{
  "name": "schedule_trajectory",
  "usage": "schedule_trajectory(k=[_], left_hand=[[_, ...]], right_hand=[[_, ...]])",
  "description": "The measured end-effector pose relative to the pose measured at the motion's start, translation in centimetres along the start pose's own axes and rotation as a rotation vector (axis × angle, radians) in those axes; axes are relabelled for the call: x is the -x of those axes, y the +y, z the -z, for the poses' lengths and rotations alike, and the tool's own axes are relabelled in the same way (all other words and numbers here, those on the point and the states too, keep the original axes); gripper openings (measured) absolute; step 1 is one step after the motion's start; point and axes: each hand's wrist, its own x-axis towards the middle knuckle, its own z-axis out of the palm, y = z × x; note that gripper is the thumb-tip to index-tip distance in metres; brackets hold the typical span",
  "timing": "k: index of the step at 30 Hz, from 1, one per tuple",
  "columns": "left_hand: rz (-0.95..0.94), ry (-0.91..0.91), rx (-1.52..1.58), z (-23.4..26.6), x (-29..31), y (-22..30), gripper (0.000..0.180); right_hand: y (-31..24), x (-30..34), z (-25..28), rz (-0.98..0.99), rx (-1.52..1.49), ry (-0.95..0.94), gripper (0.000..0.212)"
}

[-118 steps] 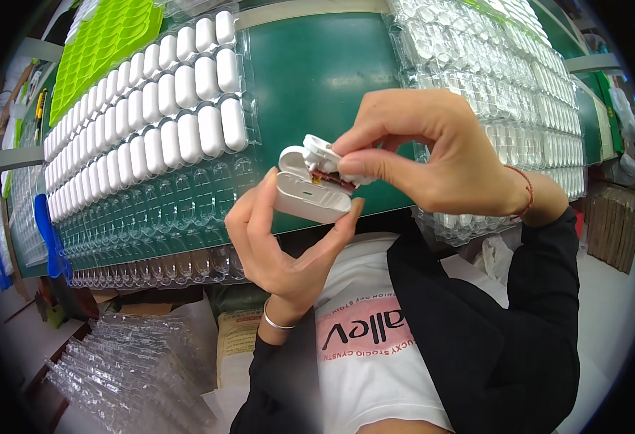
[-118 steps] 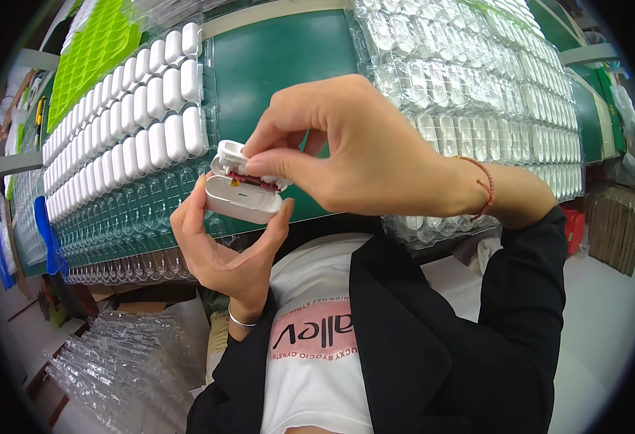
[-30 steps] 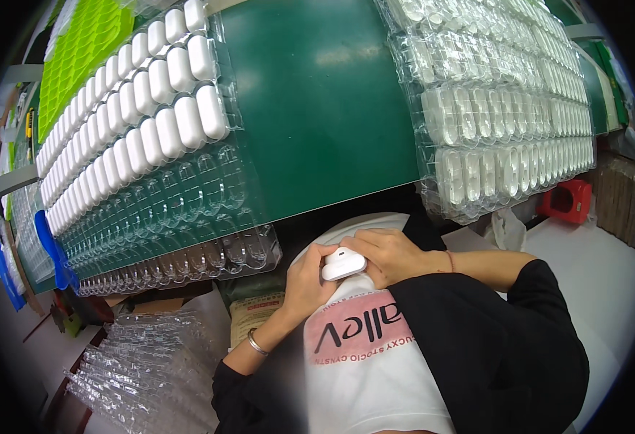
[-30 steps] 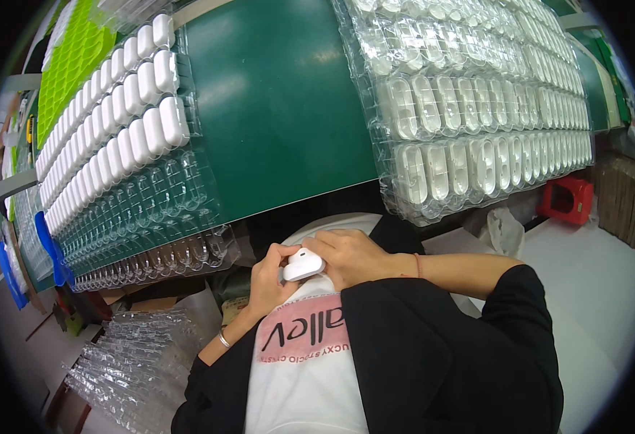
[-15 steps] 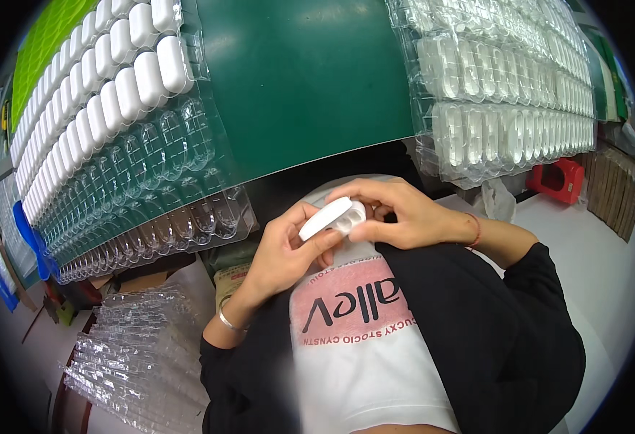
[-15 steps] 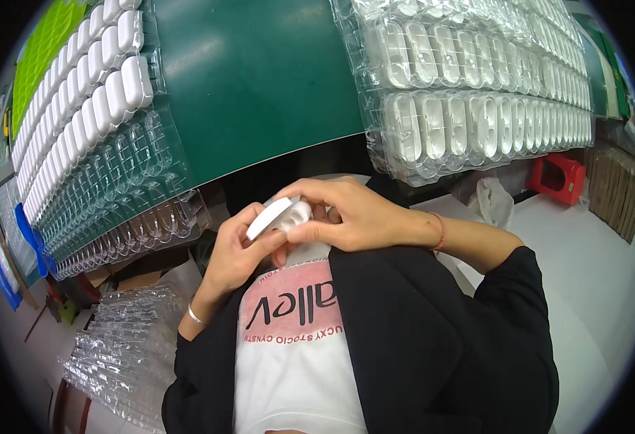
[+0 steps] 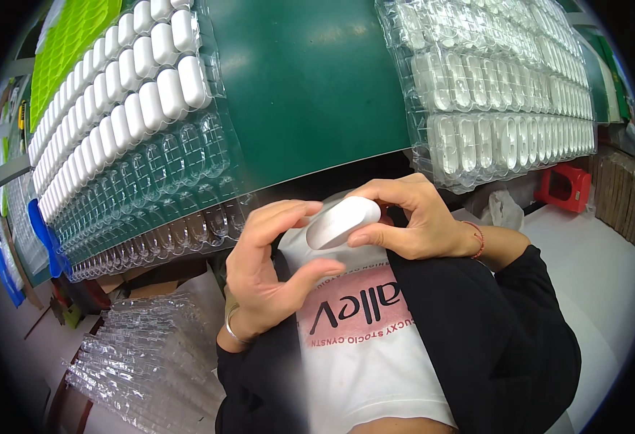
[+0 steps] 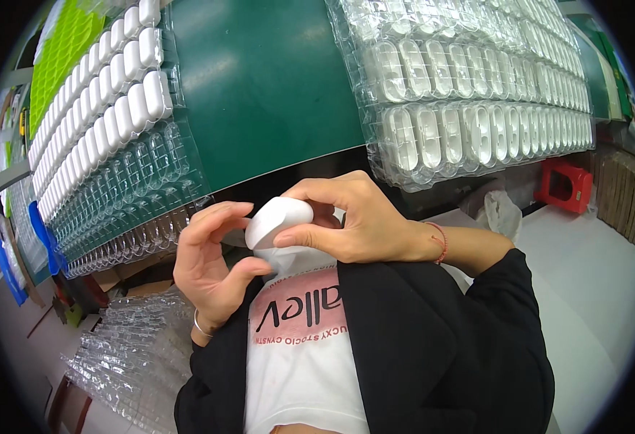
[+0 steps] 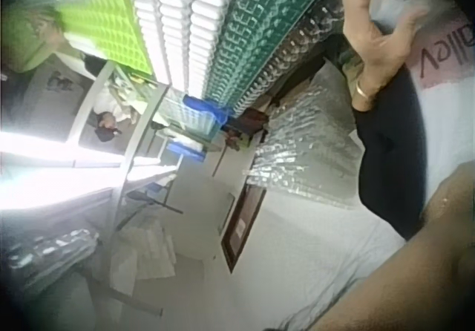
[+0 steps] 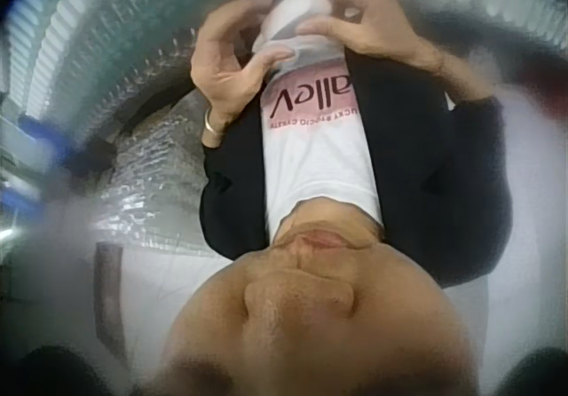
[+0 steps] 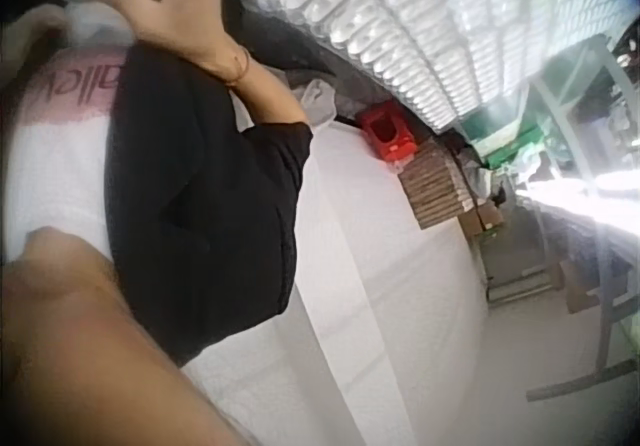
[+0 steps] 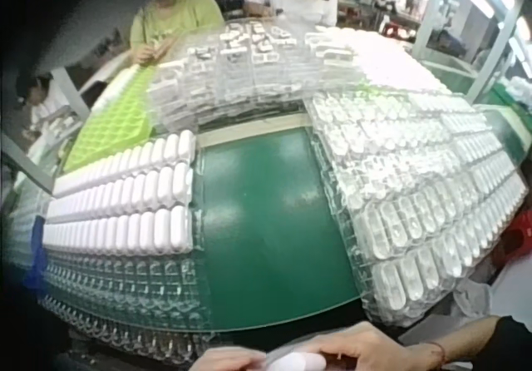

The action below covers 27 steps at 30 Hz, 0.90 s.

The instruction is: The person assembles white wireless earbuds by hand. They open a white charging case, insert a small electronic component into the case, and then close it. This process is repeated multiple times with different units on a green workbench.

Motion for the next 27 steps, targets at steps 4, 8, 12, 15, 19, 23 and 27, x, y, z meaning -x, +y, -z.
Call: schedule_trajectory(k=[4,8,12,15,19,23,27], left_hand=[[0.382,0.045,0.264,0.1,-1.2,1.0,0.034],[0.144,-0.055,0.151,0.5,-1.0,1.2,0.039],[-0.142,0.025,0.002,-0.6,-2.1,1.8,0.068],[0.128,-0.053,0.099,-0.3,-2.5,1.8,0.054],[-0.160,-0.064,-0.340,-1.2,-4.6,3.1,0.040],[-0.246,-0.002,-0.326,-2.3,-5.6,2.8,0.039],[-0.084,0.072,-0.142,-2.3,-6.0,2.2,0.038]], right_hand=[[-0.2,0.1,0.5,0.098,0.028,-0.042,0.030],[-1.2,-0.3,1.1,0.103,0.062,0.011,0.029],[-2.1,-0.4,1.6,0.072,0.043,0.094,0.028],[-2.6,-0.7,2.5,0.124,0.097,0.026,0.029],[-4.6,-2.3,4.9,0.314,0.378,-0.020,0.038],[-5.5,-4.1,6.7,0.385,0.523,-0.246,0.039],[-6.2,-5.9,7.6,0.408,0.573,-0.344,0.048]])
